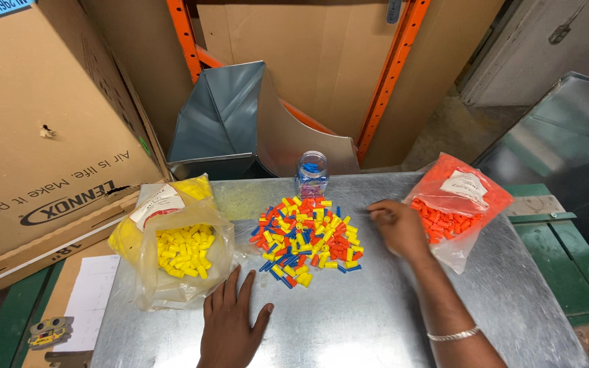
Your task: The person sorts small plastic pieces by color on a metal table. They pick up yellow, blue, and red pieces from a mixed pile and place them into separate clear plastic bags. The person also places some blue pieces into a small clear jar.
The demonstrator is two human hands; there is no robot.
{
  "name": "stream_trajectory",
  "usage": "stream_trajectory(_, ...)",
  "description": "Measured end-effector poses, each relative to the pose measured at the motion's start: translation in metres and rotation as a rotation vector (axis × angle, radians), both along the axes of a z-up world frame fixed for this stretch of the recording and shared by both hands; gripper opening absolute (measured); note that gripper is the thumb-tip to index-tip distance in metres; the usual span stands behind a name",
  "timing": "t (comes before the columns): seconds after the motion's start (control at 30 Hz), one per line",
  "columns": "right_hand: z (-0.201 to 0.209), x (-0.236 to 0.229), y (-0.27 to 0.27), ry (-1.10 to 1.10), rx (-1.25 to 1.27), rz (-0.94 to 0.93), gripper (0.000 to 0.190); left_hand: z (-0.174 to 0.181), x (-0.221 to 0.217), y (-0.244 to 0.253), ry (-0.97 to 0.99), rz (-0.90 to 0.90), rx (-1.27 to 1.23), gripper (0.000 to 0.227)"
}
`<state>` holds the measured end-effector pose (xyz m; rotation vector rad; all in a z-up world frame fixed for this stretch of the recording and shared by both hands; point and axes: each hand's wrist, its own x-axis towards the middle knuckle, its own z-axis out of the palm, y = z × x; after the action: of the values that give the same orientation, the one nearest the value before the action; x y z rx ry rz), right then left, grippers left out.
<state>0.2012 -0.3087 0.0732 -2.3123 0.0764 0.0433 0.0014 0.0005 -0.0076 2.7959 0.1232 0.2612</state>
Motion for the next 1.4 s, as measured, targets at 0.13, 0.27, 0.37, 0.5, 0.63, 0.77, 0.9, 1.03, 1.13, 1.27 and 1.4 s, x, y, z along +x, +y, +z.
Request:
stream_trajectory(0.13,0.004,0.001,0.036,-0.006,-0.235,0.179,0.028,0.001,-0.001,0.0,0.007,0.004,-0.025,0.071)
stream_trajectory(0.27,0.007,0.006,0.054,0.159,-0.243,0.115,0.03,0.008,-0.001,0.001,0.026,-0.014,-0.049,0.07)
stream_trajectory(0.37,0.009,0.006,0.06,0.189,-0.267,0.086,0.025,0.012,-0.003,0.0,0.034,-0.022,-0.065,0.069)
stream_trajectory(0.5,0.001,0.011,0.065,0.194,-0.251,0.022,0.018,0.014,-0.003,0.001,0.04,-0.032,-0.076,0.069)
stream_trajectory(0.63,-0.003,0.021,0.058,0.222,-0.187,-0.028,0.013,0.013,-0.003,0.001,0.056,-0.031,-0.074,0.069)
stream_trajectory(0.77,0.008,0.018,0.063,0.135,-0.018,-0.155,0.01,0.013,-0.003,0.001,0.045,-0.03,-0.061,0.069)
stream_trajectory(0.9,0.046,-0.017,0.112,0.119,0.249,-0.02,0.019,0.013,-0.003,0.002,0.026,-0.05,-0.055,0.069)
stream_trajectory(1.03,0.036,-0.05,0.172,0.37,0.17,0.338,0.018,0.004,-0.003,0.002,-0.03,-0.036,-0.045,0.068)
stream_trajectory(1.13,0.007,-0.067,0.209,0.283,0.375,0.588,0.009,0.006,-0.003,0.002,-0.07,-0.03,-0.02,0.067)
stream_trajectory(1.27,0.033,-0.088,0.238,0.315,0.327,0.515,0.021,0.017,-0.005,0.002,-0.099,-0.063,-0.083,0.059)
stream_trajectory(1.4,0.015,-0.084,0.229,0.192,0.429,0.476,0.023,0.013,-0.005,0.002,-0.098,-0.06,-0.077,0.062)
